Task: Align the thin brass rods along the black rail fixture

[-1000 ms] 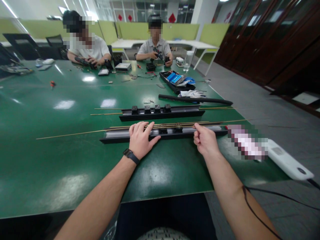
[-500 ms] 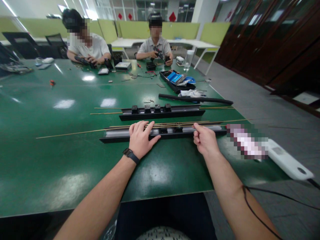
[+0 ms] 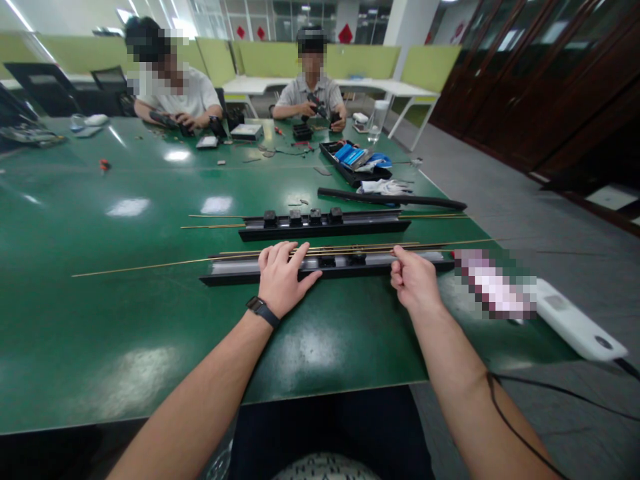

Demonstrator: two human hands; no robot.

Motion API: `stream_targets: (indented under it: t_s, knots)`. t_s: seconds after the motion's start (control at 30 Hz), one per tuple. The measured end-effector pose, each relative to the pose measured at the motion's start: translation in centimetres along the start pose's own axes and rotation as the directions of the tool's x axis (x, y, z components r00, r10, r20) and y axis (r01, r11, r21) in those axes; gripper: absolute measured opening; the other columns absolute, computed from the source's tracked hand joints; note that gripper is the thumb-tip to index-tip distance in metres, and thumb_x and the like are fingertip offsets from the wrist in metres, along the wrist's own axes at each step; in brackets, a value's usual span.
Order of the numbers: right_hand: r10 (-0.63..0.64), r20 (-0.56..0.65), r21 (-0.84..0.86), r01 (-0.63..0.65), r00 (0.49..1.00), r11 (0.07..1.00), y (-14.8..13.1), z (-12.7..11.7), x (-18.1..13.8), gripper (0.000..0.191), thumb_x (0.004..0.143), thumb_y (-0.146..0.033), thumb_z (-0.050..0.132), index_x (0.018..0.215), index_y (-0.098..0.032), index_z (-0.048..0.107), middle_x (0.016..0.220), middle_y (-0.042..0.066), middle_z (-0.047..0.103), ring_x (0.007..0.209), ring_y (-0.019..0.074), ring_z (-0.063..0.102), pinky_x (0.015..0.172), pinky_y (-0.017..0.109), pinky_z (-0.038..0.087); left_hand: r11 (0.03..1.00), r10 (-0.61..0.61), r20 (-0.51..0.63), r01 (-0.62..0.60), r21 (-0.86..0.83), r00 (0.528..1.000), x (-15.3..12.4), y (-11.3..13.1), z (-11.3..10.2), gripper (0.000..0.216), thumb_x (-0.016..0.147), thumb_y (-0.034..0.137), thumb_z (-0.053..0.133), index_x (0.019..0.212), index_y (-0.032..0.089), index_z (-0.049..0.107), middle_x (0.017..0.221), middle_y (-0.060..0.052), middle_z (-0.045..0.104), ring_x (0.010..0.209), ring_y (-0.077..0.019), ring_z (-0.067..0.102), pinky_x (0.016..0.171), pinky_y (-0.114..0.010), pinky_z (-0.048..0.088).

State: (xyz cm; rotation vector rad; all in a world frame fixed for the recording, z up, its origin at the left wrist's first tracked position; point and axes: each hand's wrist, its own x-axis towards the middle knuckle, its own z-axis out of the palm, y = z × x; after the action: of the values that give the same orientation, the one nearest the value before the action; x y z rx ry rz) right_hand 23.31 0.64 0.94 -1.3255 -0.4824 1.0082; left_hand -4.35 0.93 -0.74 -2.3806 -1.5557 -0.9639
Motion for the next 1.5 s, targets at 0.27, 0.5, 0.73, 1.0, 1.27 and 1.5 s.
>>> stream_targets:
  t_s: [0.27, 0.5, 0.73, 1.0, 1.27, 1.5]
  knots:
    - [-0.009, -0.076, 0.000, 0.009, 0.997, 1.000, -0.40, 0.08, 0.07, 0.019, 0.086, -0.026, 0.072, 0.074, -0.017, 0.061, 0.044, -0.006, 0.051, 0.027, 0.0050, 0.033, 0.026, 0.015, 0.018, 1.000, 0.003, 0.002, -0.003, 0.014, 1.000, -0.06, 0.00, 0.00, 0.057, 0.090, 0.057, 0.066, 0.137, 0.025, 0.061, 0.135, -0.013, 0.063, 0.130, -0.0322, 0.053, 0.112, -0.050, 0.032]
    - [0.011, -0.144, 0.007, -0.010, 0.989, 1.000, -0.66, -0.24, 0.53, 0.020, 0.086, -0.026, 0.070, 0.072, -0.018, 0.058, 0.042, -0.006, 0.050, 0.027, 0.0051, 0.033, 0.027, 0.015, 0.019, 1.000, 0.003, -0.001, -0.003, 0.004, 1.000, 0.01, 0.04, -0.08, 0.057, 0.090, 0.056, 0.067, 0.138, 0.025, 0.061, 0.133, -0.013, 0.064, 0.129, -0.0328, 0.053, 0.112, -0.051, 0.032]
    - [-0.041, -0.090, -0.048, 0.037, 0.995, 0.998, -0.13, -0.08, 0.21, 0.022, 0.085, -0.036, 0.072, 0.078, -0.017, 0.063, 0.042, -0.005, 0.052, 0.026, 0.0059, 0.034, 0.026, 0.016, 0.017, 1.000, -0.002, 0.002, 0.002, -0.001, 1.000, -0.06, 0.06, -0.05, 0.057, 0.090, 0.055, 0.066, 0.138, 0.026, 0.061, 0.134, -0.014, 0.063, 0.129, -0.0333, 0.053, 0.112, -0.051, 0.032]
    - [-0.001, 0.003, -0.039, 0.002, 1.000, 0.999, 0.00, 0.07, -0.25, 0.023, 0.080, -0.033, 0.079, 0.076, -0.016, 0.064, 0.043, -0.005, 0.052, 0.027, 0.0045, 0.034, 0.027, 0.015, 0.018, 1.000, -0.003, 0.005, 0.003, 0.006, 1.000, 0.03, 0.11, -0.11, 0.057, 0.090, 0.056, 0.066, 0.139, 0.025, 0.060, 0.134, -0.014, 0.064, 0.130, -0.0330, 0.053, 0.112, -0.051, 0.032]
    - [-0.012, -0.104, 0.004, 0.012, 0.995, 1.000, -0.43, -0.15, 0.27, 0.022, 0.081, -0.030, 0.077, 0.073, -0.017, 0.061, 0.043, -0.006, 0.049, 0.027, 0.0048, 0.034, 0.027, 0.015, 0.018, 1.000, -0.009, 0.010, 0.009, 0.002, 1.000, -0.07, 0.04, -0.09, 0.057, 0.090, 0.056, 0.066, 0.139, 0.025, 0.061, 0.135, -0.013, 0.063, 0.130, -0.0327, 0.053, 0.113, -0.051, 0.031]
    - [-0.040, -0.011, -0.042, 0.039, 0.999, 0.998, 0.28, -0.04, -0.06, 0.027, 0.079, -0.039, 0.080, 0.078, -0.015, 0.066, 0.045, -0.003, 0.056, 0.027, 0.0055, 0.035, 0.027, 0.016, 0.017, 1.000, -0.002, 0.003, 0.002, 0.009, 1.000, -0.06, 0.07, 0.04, 0.057, 0.091, 0.056, 0.066, 0.138, 0.025, 0.061, 0.134, -0.014, 0.063, 0.130, -0.0327, 0.053, 0.112, -0.051, 0.031]
